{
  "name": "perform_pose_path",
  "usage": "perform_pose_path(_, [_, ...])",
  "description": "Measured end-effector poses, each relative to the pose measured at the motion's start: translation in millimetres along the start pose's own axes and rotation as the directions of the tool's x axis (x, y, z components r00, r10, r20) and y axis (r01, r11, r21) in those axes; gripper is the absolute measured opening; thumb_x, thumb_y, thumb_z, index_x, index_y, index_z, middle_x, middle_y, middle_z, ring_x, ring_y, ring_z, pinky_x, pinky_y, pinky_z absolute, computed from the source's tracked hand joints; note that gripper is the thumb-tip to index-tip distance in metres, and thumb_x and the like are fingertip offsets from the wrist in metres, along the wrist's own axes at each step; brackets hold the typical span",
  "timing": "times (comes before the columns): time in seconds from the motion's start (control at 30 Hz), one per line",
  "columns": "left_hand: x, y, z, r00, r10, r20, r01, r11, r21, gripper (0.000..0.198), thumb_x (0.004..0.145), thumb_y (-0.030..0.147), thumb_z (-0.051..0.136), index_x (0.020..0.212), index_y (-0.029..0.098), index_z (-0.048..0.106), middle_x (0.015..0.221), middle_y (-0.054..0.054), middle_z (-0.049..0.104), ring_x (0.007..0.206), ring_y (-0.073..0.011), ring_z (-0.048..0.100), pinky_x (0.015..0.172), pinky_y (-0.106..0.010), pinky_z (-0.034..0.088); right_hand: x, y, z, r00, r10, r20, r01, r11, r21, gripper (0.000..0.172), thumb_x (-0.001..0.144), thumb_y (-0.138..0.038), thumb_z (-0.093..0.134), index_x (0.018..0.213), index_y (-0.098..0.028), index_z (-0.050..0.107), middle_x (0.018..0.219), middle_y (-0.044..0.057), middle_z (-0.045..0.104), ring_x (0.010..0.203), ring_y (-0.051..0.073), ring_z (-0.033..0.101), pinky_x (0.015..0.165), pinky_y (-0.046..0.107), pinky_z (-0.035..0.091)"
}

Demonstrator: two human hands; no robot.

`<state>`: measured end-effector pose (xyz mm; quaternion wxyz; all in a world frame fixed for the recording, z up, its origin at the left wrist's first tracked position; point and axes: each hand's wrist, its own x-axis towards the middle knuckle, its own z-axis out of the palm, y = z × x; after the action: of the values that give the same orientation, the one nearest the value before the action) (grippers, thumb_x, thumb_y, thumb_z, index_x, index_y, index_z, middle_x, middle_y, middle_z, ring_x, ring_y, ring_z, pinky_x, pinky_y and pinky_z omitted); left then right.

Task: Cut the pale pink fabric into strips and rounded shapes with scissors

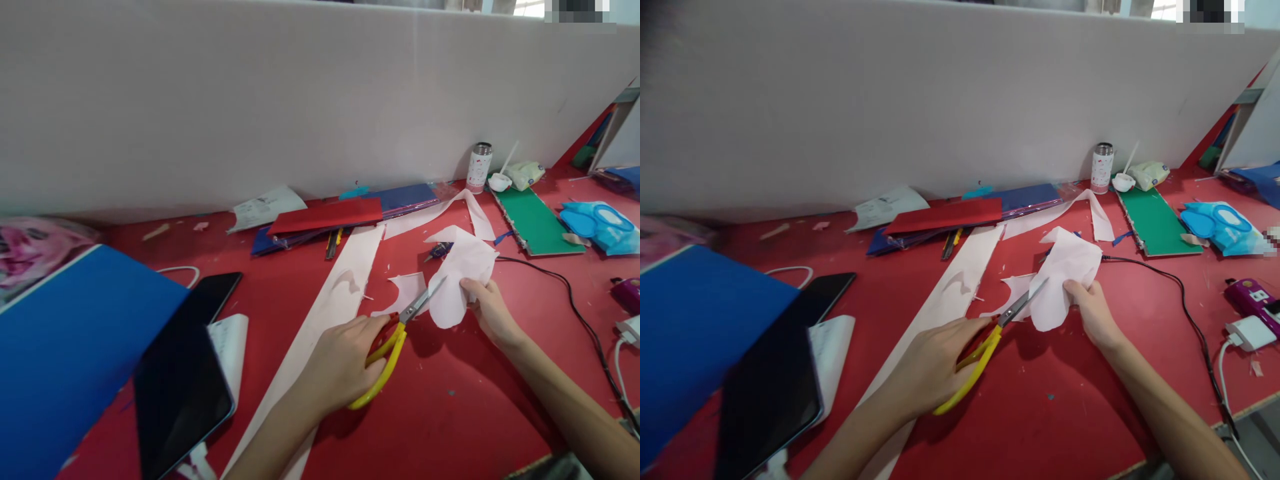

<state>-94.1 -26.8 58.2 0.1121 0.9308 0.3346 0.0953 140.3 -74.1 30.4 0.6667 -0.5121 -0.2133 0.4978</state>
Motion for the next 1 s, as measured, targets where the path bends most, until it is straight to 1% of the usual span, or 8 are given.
perform_pose_path(0.17, [0.4, -0.3, -2.1, 1.0, -0.005, -0.001, 0.005, 1.0, 0.017, 0.03, 0.081, 0.027, 0.043, 0.104, 0.02, 0.061, 0.091, -0.006, 0.072, 0.076, -0.0206, 0.067, 0.066, -0.031, 0.051, 0.6, 0.7, -1.0, 1.0, -0.013, 0.005, 0.013, 1.0, -0.02, 0.022, 0.061, -0.033, 0.071, 0.073, -0.015, 0.066, 0.069, 0.0, 0.066, 0.061, 0.014, 0.053, 0.055, 0.024, 0.039])
perform_pose_path(0.33, [0.4, -0.8, -2.8, 1.0, -0.019, 0.024, 0.019, 1.0, 0.014, 0.032, 0.08, 0.026, 0.044, 0.107, 0.02, 0.06, 0.092, -0.006, 0.072, 0.078, -0.0218, 0.067, 0.067, -0.033, 0.052, 0.9, 2.4, -3.0, 0.999, -0.031, 0.035, 0.032, 0.999, -0.028, 0.022, 0.064, -0.033, 0.068, 0.077, -0.015, 0.068, 0.074, 0.001, 0.068, 0.066, 0.015, 0.056, 0.057, 0.024, 0.041])
perform_pose_path(0.47, [0.6, 0.1, -2.3, 0.999, -0.033, 0.03, 0.033, 0.999, -0.003, 0.032, 0.079, 0.026, 0.046, 0.107, 0.02, 0.059, 0.099, -0.007, 0.072, 0.084, -0.0228, 0.068, 0.072, -0.034, 0.053, 1.2, 2.8, -3.2, 0.999, -0.022, 0.039, 0.023, 1.0, -0.01, 0.021, 0.064, -0.032, 0.069, 0.077, -0.016, 0.069, 0.075, 0.001, 0.069, 0.066, 0.016, 0.057, 0.057, 0.024, 0.042])
perform_pose_path(0.57, [0.5, 1.1, -1.8, 0.998, -0.054, 0.033, 0.054, 0.999, 0.002, 0.037, 0.076, 0.023, 0.047, 0.111, 0.019, 0.057, 0.105, -0.008, 0.071, 0.091, -0.024, 0.068, 0.077, -0.035, 0.053, 1.3, 2.8, -2.4, 1.0, -0.02, 0.016, 0.019, 1.0, 0.002, 0.019, 0.061, -0.031, 0.071, 0.073, -0.016, 0.068, 0.071, 0.001, 0.068, 0.064, 0.015, 0.056, 0.057, 0.024, 0.042])
perform_pose_path(0.67, [0.9, 2.0, -2.2, 0.996, -0.076, 0.046, 0.075, 0.997, 0.017, 0.042, 0.073, 0.021, 0.048, 0.113, 0.019, 0.056, 0.107, -0.009, 0.071, 0.094, -0.0252, 0.068, 0.079, -0.036, 0.053, 1.2, 3.2, -2.1, 1.0, -0.017, -0.001, 0.017, 1.0, 0.007, 0.021, 0.06, -0.031, 0.071, 0.073, -0.015, 0.069, 0.073, 0.002, 0.068, 0.065, 0.016, 0.057, 0.058, 0.025, 0.043])
perform_pose_path(0.77, [1.8, 2.8, -3.0, 0.994, -0.1, 0.05, 0.099, 0.995, 0.023, 0.042, 0.072, 0.021, 0.047, 0.113, 0.018, 0.057, 0.107, -0.01, 0.071, 0.094, -0.0258, 0.068, 0.078, -0.036, 0.053, 1.1, 4.3, -2.6, 0.999, -0.025, 0.022, 0.025, 1.0, 0.006, 0.022, 0.061, -0.031, 0.071, 0.076, -0.015, 0.069, 0.075, 0.002, 0.069, 0.066, 0.016, 0.057, 0.059, 0.025, 0.044])
perform_pose_path(0.9, [2.4, 3.0, -2.6, 0.994, -0.103, 0.034, 0.103, 0.995, -0.005, 0.04, 0.073, 0.022, 0.047, 0.111, 0.019, 0.058, 0.107, -0.009, 0.071, 0.094, -0.0257, 0.068, 0.078, -0.036, 0.053, 0.5, 5.1, -2.5, 0.998, -0.044, 0.044, 0.045, 0.999, -0.015, 0.02, 0.063, -0.032, 0.07, 0.074, -0.015, 0.068, 0.071, 0.001, 0.068, 0.064, 0.015, 0.056, 0.059, 0.025, 0.043])
perform_pose_path(1.0, [2.2, 2.7, -0.9, 0.995, -0.096, 0.021, 0.097, 0.995, -0.022, 0.041, 0.073, 0.022, 0.048, 0.112, 0.02, 0.058, 0.108, -0.009, 0.071, 0.094, -0.0256, 0.068, 0.078, -0.037, 0.054, -0.1, 4.8, -1.5, 0.998, -0.048, 0.039, 0.049, 0.998, -0.024, 0.021, 0.063, -0.033, 0.07, 0.075, -0.016, 0.069, 0.074, 0.002, 0.069, 0.067, 0.016, 0.057, 0.06, 0.025, 0.044])
